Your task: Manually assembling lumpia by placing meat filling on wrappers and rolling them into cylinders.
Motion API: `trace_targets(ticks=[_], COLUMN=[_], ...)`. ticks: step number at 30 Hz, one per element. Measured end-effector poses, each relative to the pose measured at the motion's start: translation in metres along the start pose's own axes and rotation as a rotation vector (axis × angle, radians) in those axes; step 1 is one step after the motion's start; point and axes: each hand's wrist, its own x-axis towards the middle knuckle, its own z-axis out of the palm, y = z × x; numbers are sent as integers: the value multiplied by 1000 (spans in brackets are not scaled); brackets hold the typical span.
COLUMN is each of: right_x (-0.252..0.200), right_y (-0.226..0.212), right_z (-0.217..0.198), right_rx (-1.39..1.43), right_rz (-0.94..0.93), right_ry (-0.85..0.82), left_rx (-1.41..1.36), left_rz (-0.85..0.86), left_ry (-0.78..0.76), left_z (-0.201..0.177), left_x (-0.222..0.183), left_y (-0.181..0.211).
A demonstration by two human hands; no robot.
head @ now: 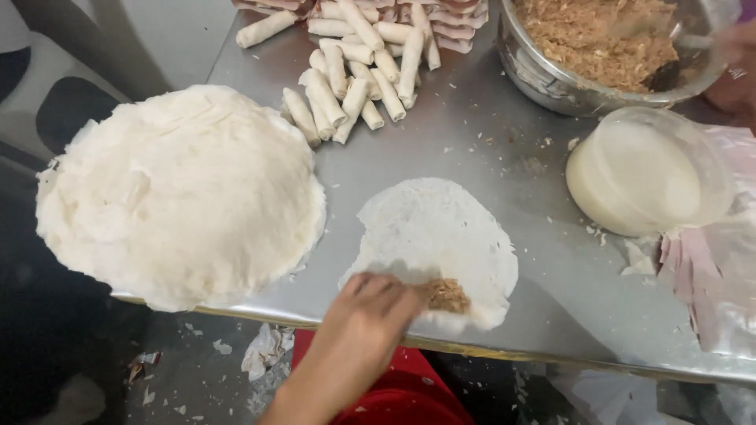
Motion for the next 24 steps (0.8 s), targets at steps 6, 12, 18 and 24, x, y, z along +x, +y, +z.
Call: trace_targets(ticks=[6, 12, 18, 24], right_x=[-50, -110, -163, -154], right_y=[-120, -65, -66, -39], right_z=[129, 258, 285, 279], right_rx=[-1543, -667, -415, -483], right_rz=[-71, -509, -687, -663], right_ry=[350, -72, -297, -89], left_rx=[223, -90, -223, -4], left_rz=[-296, -226, -143, -196], left_ry=[-16, 1, 34, 176], left_z=[2, 24, 6, 10], left_x=[65, 60, 18, 11], left_y=[-45, -29, -2, -15])
